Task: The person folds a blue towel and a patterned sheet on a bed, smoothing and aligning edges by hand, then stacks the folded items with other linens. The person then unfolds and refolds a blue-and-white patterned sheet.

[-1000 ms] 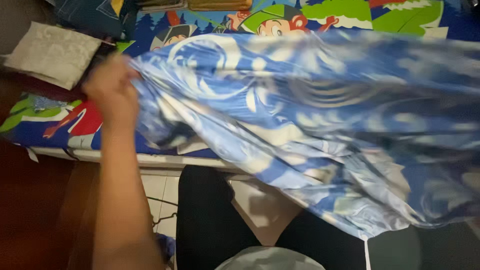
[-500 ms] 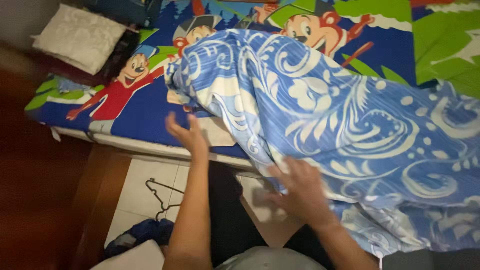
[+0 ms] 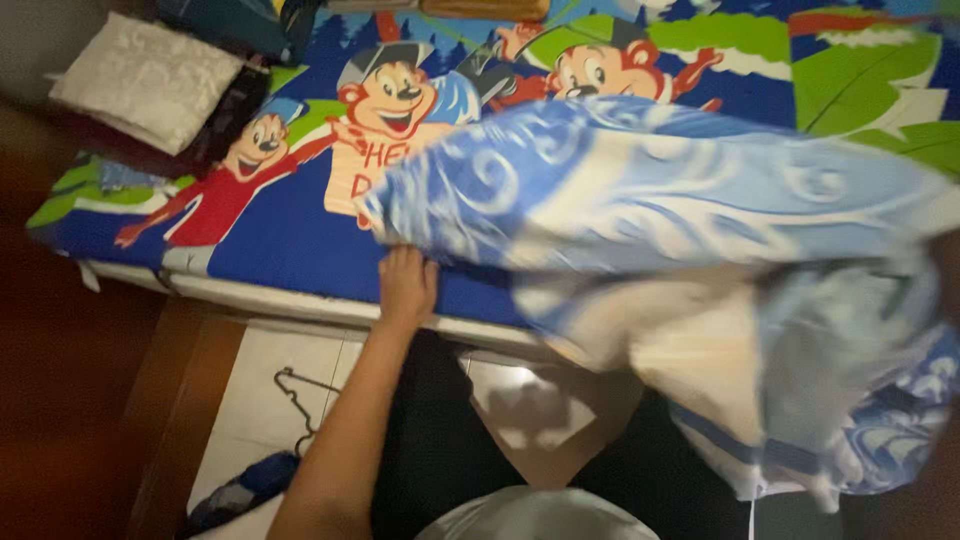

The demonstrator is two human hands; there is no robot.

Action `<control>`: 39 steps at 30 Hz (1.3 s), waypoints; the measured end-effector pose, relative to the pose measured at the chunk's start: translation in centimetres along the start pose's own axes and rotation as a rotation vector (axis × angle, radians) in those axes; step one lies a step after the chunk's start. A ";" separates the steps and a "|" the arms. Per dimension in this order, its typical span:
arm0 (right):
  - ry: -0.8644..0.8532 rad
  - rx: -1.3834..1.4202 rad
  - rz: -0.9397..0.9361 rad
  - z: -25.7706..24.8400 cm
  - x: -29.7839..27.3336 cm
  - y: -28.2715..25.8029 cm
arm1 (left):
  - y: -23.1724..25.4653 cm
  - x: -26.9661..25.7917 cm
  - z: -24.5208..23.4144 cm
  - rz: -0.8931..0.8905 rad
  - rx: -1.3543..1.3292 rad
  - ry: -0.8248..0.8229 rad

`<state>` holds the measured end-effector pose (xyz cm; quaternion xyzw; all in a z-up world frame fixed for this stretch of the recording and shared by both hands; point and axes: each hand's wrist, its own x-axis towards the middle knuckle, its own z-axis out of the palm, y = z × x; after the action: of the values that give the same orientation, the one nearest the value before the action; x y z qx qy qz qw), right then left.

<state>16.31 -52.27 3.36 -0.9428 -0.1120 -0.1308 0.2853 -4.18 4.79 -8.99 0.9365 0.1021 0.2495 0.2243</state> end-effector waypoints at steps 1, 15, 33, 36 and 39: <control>-0.018 -0.068 -0.001 0.1 0.0 1.3 | 1.4 -0.6 0.4 -0.046 -0.103 -0.035; -0.013 -0.118 0.067 -1.8 -5.4 0.7 | 6.8 11.9 -15.3 -0.547 -1.042 0.268; -0.131 0.296 -0.825 8.3 -21.5 -21.6 | 4.1 -8.6 1.9 -0.379 0.033 0.119; -0.287 0.509 -0.624 11.4 -21.8 -25.1 | 9.5 -7.4 0.5 -0.092 -0.239 0.200; -0.483 0.593 -0.177 15.4 -20.1 -25.6 | 13.3 -6.9 2.4 -0.360 -1.214 -0.168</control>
<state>-7.09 -25.47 -2.18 -0.8099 -0.2896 0.1087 0.4984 -7.75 -9.88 -7.47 0.6274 0.0806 0.1468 0.7605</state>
